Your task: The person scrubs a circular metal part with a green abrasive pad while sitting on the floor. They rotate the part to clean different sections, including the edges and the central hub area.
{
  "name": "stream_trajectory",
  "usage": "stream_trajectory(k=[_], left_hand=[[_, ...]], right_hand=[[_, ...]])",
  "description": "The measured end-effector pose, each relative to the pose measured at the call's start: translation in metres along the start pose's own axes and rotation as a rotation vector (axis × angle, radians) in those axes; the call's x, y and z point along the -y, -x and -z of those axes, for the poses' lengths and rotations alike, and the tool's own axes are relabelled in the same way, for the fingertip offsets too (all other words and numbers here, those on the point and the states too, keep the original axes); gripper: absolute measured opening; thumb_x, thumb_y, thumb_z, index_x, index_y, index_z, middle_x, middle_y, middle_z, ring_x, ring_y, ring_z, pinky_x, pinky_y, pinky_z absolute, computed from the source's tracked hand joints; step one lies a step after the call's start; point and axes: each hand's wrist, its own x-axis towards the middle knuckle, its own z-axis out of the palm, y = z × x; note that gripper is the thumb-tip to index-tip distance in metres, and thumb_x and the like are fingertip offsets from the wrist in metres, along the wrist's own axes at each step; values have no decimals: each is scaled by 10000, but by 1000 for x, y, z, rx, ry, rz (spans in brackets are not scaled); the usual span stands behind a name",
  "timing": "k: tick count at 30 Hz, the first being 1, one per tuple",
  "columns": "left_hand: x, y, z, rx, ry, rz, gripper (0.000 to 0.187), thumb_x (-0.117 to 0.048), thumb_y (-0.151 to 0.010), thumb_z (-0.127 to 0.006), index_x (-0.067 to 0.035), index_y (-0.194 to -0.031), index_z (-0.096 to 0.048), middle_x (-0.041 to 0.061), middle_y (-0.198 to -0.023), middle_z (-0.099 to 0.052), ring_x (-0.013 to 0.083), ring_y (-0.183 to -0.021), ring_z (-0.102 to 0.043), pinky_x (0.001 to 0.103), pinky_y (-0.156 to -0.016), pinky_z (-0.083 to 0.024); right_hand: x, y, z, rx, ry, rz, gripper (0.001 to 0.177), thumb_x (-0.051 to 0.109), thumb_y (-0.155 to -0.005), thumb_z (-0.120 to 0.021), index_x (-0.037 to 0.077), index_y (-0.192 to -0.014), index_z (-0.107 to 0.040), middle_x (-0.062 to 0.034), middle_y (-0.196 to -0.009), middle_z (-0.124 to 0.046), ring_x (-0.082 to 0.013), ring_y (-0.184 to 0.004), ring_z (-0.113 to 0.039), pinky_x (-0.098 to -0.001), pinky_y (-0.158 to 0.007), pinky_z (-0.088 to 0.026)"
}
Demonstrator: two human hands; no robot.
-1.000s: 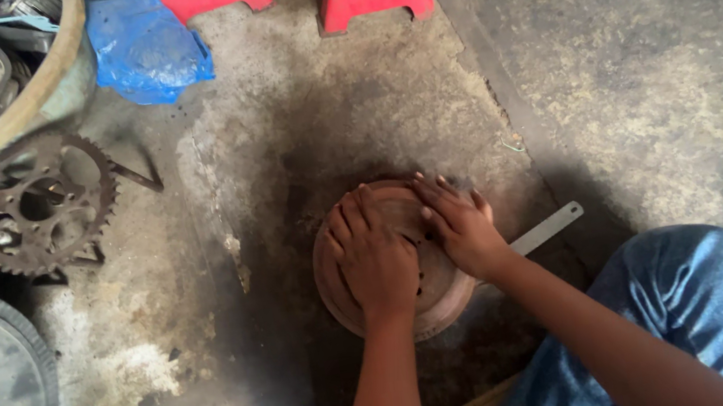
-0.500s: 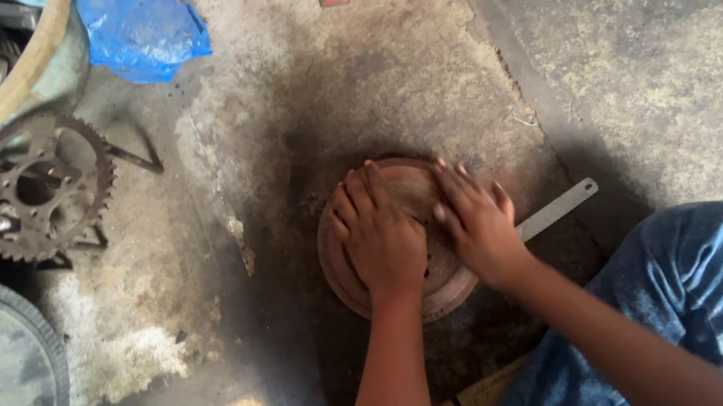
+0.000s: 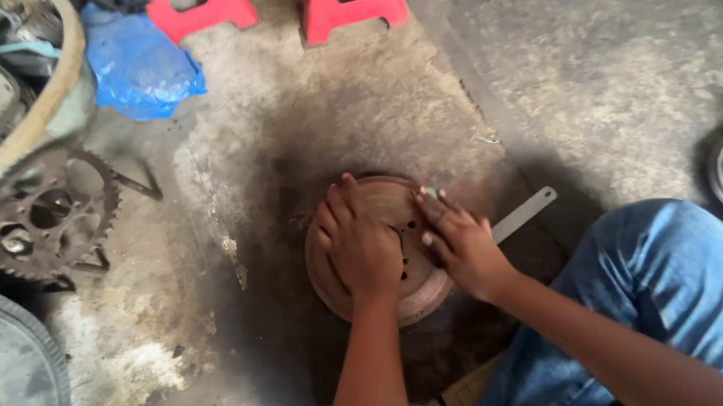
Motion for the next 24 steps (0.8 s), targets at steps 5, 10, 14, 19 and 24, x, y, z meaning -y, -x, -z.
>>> stream_trajectory(k=[5,10,14,19,24], left_hand=[[-6,-15,35,-291,263,250,544,-172,-1010,-537,-79,-1537,-437,184,-1570,-442,409,-1463,-377,580,-1162,-259],[-4,-4,135,151,105,164,419,-387,-1003,-478,-181,-1344,-606,107,-1387,-619,334,-1324,-542,623,-1152,-234],[11,36,173,314,44,82,452,-426,-966,-514,-188,-1338,-608,94,-1319,-654,311,-1290,-554,593,-1146,-249],[20,43,154,313,-63,134,452,-422,-977,-541,-177,-1346,-632,118,-1339,-662,330,-1297,-591,543,-1134,-368],[2,37,85,525,-229,-76,587,-482,-904,-691,-95,-1342,-629,154,-1421,-563,339,-1375,-468,563,-1122,-311]], right_hand=[[14,37,10,-109,79,37,584,293,-917,-676,154,-1464,-529,-76,-1504,-541,-280,-1435,-432,-484,-1092,-351],[0,22,34,-143,-131,155,398,155,-925,-653,113,-1320,-682,-87,-1343,-698,-290,-1221,-659,-385,-994,-528],[-4,9,49,86,-283,-100,341,153,-888,-686,118,-1224,-727,-72,-1242,-741,-248,-998,-773,-339,-866,-589],[-4,11,40,-39,-278,-12,335,187,-874,-747,114,-1201,-741,-81,-1280,-730,-260,-1054,-754,-338,-907,-582],[-2,33,15,-167,-196,81,439,133,-913,-685,104,-1351,-665,-103,-1432,-620,-337,-1286,-591,-417,-1026,-470]])
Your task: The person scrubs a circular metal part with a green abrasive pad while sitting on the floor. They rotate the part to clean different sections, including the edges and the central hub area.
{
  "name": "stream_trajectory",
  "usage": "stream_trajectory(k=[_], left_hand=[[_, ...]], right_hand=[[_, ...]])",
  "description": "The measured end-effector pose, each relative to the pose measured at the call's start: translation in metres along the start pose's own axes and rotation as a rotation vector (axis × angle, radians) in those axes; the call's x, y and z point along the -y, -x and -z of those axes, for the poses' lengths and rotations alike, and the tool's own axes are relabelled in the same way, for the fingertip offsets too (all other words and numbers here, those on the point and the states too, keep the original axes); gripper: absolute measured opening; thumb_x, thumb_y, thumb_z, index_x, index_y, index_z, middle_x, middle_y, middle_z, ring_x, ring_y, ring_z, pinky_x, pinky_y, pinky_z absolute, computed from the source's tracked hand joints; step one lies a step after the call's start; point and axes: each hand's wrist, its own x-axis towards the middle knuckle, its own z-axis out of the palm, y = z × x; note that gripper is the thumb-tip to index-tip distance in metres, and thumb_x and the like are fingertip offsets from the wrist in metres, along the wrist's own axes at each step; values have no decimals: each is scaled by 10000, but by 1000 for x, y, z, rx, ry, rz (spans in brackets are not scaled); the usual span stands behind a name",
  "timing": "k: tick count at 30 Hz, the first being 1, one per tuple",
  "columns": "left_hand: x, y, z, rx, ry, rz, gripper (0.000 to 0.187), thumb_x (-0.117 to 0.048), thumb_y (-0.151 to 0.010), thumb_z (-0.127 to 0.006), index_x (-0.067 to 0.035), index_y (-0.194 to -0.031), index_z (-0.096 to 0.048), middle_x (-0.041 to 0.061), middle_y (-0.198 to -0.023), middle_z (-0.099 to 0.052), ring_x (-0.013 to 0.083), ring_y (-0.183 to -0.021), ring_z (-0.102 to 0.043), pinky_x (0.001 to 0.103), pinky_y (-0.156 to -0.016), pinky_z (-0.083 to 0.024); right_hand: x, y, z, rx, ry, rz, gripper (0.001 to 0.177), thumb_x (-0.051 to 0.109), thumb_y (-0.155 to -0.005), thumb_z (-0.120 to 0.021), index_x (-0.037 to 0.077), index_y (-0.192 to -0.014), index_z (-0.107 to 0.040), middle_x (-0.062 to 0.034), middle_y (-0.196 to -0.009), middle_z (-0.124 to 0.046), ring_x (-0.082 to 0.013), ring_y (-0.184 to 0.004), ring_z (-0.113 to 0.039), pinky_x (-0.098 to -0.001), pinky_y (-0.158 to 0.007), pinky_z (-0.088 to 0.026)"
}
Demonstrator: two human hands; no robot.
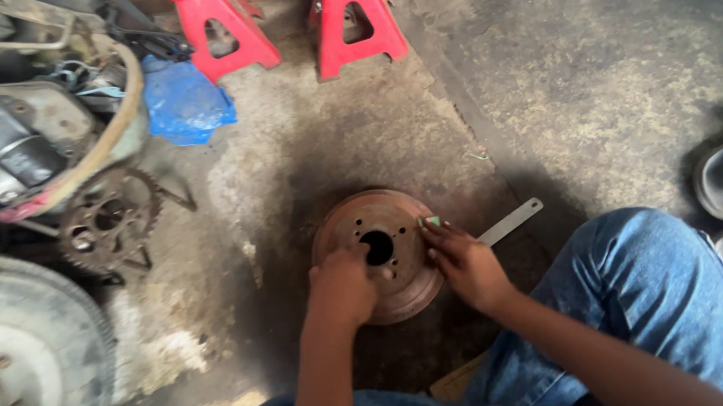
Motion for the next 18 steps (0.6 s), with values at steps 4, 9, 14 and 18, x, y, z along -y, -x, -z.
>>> stream_trajectory(k=[4,9,14,18], left_hand=[[-31,-21,-19,-3,-258,-166,793,-464,-704,-897,-48,-1317,-613,134,-1358,-567,341,-1433,-310,548,-1148,-198],[-36,-27,-6,132,-274,-166,587,-441,-701,-919,-63,-1115,-745,96,-1273,-620,326,-1432,-338,521,-1239,-135],[-43,-19,-7,137,-182,-54,425,-333,-755,-897,-59,-1051,-761,110,-1175,-647,343,-1283,-418,520,-1137,-243],[-63,-2,-17,180,123,137,372,-399,-794,-810,-43,-877,-742,94,-924,-691,298,-1131,-505,503,-984,-306]], right_hand=[[3,-4,3,62,6,-58,449,97,-942,-634,117,-1390,-629,-79,-1477,-595,-333,-1336,-552,-419,-1053,-454],[8,-23,3,64,-155,-139,475,48,-932,-589,107,-1403,-603,-94,-1505,-562,-312,-1328,-573,-400,-1043,-486],[8,-37,3,47,-152,-55,454,14,-924,-605,61,-1374,-637,-127,-1473,-602,-343,-1382,-537,-428,-1158,-411],[6,-43,2,136,-151,-101,445,9,-909,-604,70,-1346,-664,-120,-1448,-621,-373,-1409,-495,-443,-1170,-383]])
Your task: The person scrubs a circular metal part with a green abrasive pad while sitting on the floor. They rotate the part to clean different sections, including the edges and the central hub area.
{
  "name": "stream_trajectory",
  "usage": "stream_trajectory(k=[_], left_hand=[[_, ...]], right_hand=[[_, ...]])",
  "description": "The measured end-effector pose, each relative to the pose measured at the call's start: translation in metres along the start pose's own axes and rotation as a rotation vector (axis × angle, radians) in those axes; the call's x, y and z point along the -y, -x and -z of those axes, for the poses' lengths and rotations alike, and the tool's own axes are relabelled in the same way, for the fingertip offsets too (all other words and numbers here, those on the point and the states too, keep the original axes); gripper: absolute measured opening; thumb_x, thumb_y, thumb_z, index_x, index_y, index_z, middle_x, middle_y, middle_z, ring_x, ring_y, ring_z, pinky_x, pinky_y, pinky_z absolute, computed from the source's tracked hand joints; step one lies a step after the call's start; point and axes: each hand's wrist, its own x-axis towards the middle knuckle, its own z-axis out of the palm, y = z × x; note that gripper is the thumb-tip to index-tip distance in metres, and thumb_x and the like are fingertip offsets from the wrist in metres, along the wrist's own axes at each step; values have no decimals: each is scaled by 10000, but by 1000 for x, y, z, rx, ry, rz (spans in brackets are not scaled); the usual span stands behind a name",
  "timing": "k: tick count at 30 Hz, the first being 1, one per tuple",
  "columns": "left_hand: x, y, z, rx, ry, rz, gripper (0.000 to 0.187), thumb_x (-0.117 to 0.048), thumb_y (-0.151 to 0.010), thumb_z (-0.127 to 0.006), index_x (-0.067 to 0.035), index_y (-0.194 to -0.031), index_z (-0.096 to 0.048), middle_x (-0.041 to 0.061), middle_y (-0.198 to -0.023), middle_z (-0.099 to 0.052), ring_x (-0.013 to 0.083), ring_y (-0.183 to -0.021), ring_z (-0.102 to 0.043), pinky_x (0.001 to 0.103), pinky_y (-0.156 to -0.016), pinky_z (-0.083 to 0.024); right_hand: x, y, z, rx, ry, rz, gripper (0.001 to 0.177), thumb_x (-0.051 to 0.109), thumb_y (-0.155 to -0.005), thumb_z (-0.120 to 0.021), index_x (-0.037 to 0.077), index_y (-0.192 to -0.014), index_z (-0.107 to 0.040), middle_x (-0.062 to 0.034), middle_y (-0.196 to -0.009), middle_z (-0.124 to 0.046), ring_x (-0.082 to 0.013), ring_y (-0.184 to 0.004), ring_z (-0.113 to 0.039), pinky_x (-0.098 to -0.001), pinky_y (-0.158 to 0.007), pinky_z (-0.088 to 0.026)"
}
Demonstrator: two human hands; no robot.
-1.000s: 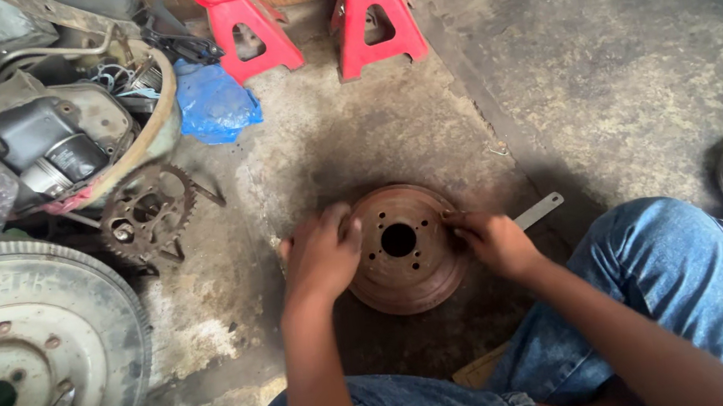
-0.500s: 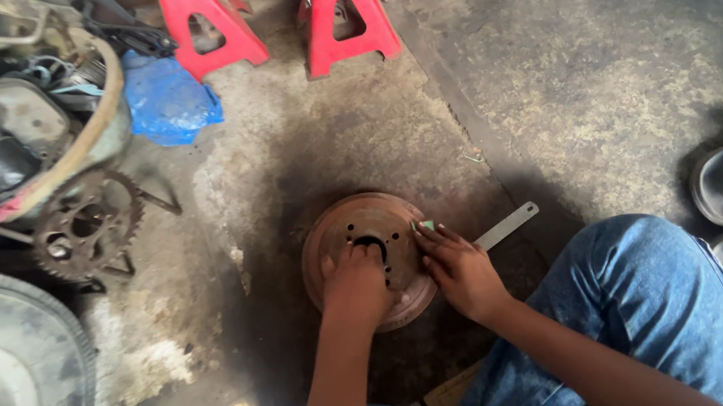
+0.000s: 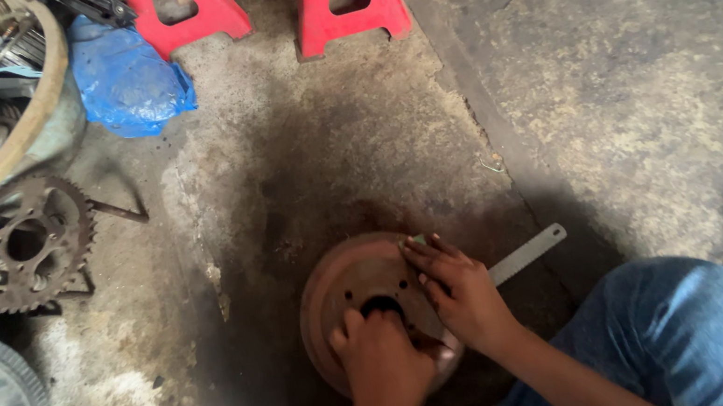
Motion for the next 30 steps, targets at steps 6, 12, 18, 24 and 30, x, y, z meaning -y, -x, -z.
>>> stream_trajectory(k=[6,12,18,24,30], left_hand=[[-17,-21,-13,-167,179,76,378,-393,-824,-748,-21,-756,-730,125,-811,-693,346,-1071,-516,554,-900,-325],[-4,-53,-10,-288,122,19,461,-414,-917,-672,34,-1015,-713,198,-1059,-672,372,-1100,-542,585,-980,-359],[22,-58,0,-73,27,-79,371,-306,-1005,-568,-2,-1179,-692,211,-1226,-632,360,-1109,-630,528,-945,-499],[18,-67,4,22,-130,-144,386,-288,-924,-669,-6,-1187,-683,200,-1190,-634,352,-1055,-642,487,-881,-537],[28,-77,-2,69,-76,-170,282,-261,-942,-667,-44,-1107,-738,174,-1135,-680,329,-987,-684,470,-851,-576]], right_hand=[[-14,-12,2,31,1,-4,426,42,-920,-615,87,-1340,-675,-116,-1440,-633,-353,-1431,-495,-434,-1173,-382],[-17,-17,6,2,-117,23,450,50,-959,-569,65,-1407,-608,-147,-1500,-580,-348,-1438,-496,-432,-1180,-359],[-19,11,-1,-60,18,4,392,96,-983,-592,67,-1372,-635,-151,-1466,-608,-328,-1425,-511,-412,-1160,-394],[-24,22,-6,-92,43,-58,358,129,-987,-565,85,-1328,-663,-111,-1458,-631,-298,-1436,-515,-435,-1156,-392],[-40,1,-9,8,252,-8,452,197,-1017,-526,147,-1464,-572,-72,-1549,-524,-268,-1503,-386,-530,-1201,-183]])
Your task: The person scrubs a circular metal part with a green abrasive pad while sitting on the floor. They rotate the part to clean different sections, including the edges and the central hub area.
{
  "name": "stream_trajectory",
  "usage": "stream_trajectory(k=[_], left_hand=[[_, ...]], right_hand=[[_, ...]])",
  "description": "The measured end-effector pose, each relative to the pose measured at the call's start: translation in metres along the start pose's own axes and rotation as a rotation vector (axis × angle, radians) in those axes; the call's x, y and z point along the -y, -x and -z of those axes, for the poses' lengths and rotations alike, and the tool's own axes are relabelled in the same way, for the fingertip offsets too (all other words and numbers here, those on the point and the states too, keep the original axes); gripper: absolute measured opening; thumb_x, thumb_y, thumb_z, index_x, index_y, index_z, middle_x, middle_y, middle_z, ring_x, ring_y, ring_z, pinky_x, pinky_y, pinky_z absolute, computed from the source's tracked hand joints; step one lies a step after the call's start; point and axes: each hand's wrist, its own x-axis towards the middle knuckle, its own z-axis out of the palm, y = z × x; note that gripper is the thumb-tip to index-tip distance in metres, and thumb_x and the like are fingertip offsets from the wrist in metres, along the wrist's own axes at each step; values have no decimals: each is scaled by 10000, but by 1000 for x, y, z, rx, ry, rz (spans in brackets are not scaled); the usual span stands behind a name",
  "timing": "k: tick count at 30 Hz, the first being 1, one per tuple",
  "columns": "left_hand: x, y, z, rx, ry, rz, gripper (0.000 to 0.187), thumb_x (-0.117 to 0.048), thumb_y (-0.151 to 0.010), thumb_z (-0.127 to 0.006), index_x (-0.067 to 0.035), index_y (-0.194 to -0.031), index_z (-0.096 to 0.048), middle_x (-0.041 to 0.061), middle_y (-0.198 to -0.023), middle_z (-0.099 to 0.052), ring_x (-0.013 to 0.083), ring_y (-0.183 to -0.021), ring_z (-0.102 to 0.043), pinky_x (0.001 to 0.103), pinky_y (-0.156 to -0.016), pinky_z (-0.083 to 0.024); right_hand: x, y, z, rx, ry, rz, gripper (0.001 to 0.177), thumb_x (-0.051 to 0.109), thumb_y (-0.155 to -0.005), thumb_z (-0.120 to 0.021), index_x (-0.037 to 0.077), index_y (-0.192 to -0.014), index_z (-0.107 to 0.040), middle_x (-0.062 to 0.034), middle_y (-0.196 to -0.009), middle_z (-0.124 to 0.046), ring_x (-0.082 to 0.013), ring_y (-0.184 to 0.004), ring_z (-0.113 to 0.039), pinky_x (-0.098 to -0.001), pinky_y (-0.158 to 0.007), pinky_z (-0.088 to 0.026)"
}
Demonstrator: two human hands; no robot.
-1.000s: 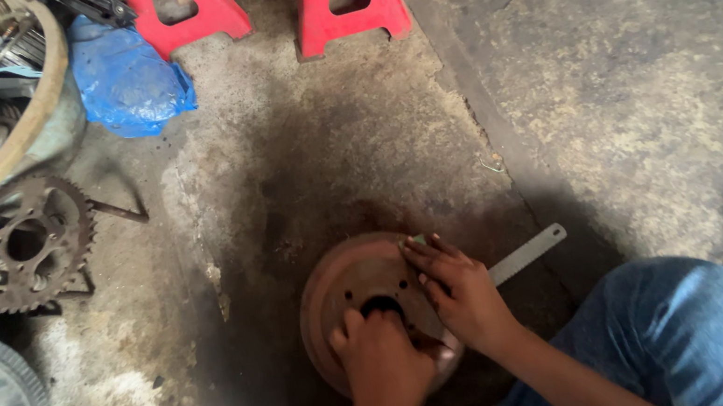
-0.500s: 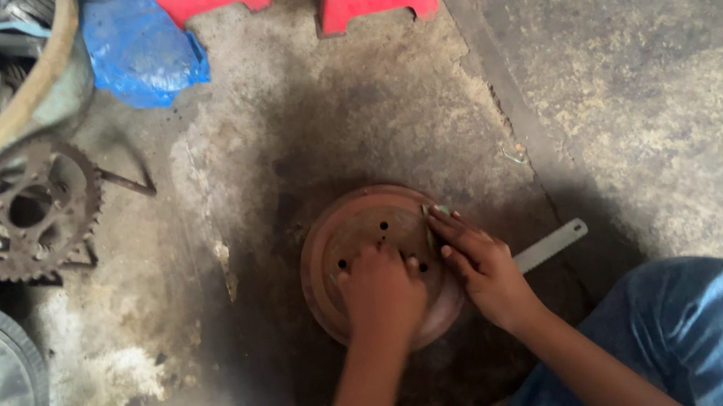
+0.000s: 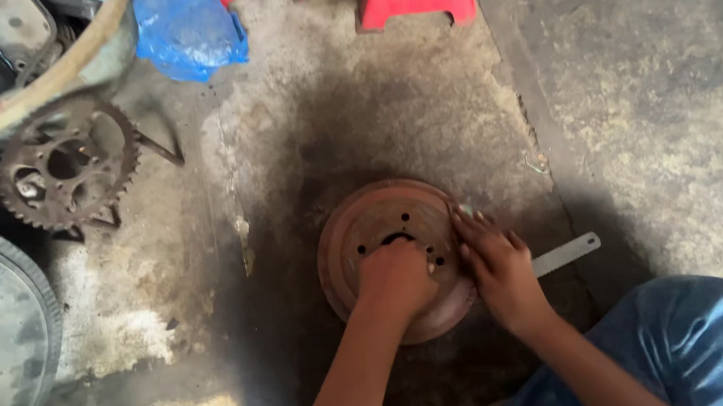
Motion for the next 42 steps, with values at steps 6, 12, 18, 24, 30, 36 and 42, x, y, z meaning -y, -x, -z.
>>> stream_trajectory(k=[6,12,18,24,30,36,42], left_hand=[[-2,7,17,37,-30,-10,258,-267,-939,-669,-38,-1042,-727,176,-1048,-682,326,-923,-694,458,-811,-591],[3,8,0,-81,-28,-75,262,-277,-930,-655,-38,-1006,-731,194,-983,-703,342,-886,-694,481,-780,-579],[-1,4,20,49,24,36,274,-291,-926,-644,-37,-918,-746,180,-921,-710,314,-806,-697,454,-756,-583],[-13,9,19,61,3,79,259,-262,-937,-670,-18,-902,-752,190,-905,-706,314,-766,-701,447,-707,-614],[-12,4,17,15,10,6,242,-251,-839,-735,-25,-916,-770,188,-997,-722,316,-901,-706,447,-793,-588],[-17,17,21,-38,-40,-12,216,-204,-833,-751,-15,-935,-770,215,-1040,-697,335,-931,-685,456,-820,-586],[-20,16,27,34,12,18,248,-243,-854,-745,-17,-954,-759,205,-1039,-742,314,-904,-713,439,-819,-603]], right_hand=[[35,31,5,67,185,-91,475,291,-1023,-465,207,-1488,-518,-29,-1594,-455,-271,-1520,-312,-578,-1167,-111],[32,1,4,46,8,-57,508,309,-1050,-458,173,-1539,-468,-34,-1638,-394,-303,-1537,-277,-606,-1185,-92],[35,17,-5,10,-31,-120,544,354,-1034,-472,184,-1551,-452,-18,-1653,-377,-290,-1551,-283,-574,-1194,-115],[32,12,2,37,-44,-133,545,348,-1031,-459,167,-1546,-455,-33,-1649,-375,-287,-1548,-255,-581,-1177,-92],[26,10,-13,-65,-37,-104,523,343,-1053,-451,177,-1549,-465,-37,-1635,-423,-277,-1555,-303,-553,-1218,-164],[12,33,-15,-126,-86,-72,507,357,-1042,-469,150,-1503,-517,-78,-1599,-476,-294,-1528,-356,-496,-1192,-229],[21,3,-17,-146,-172,-154,450,242,-1058,-521,107,-1486,-551,-103,-1562,-522,-307,-1503,-392,-500,-1166,-272]])
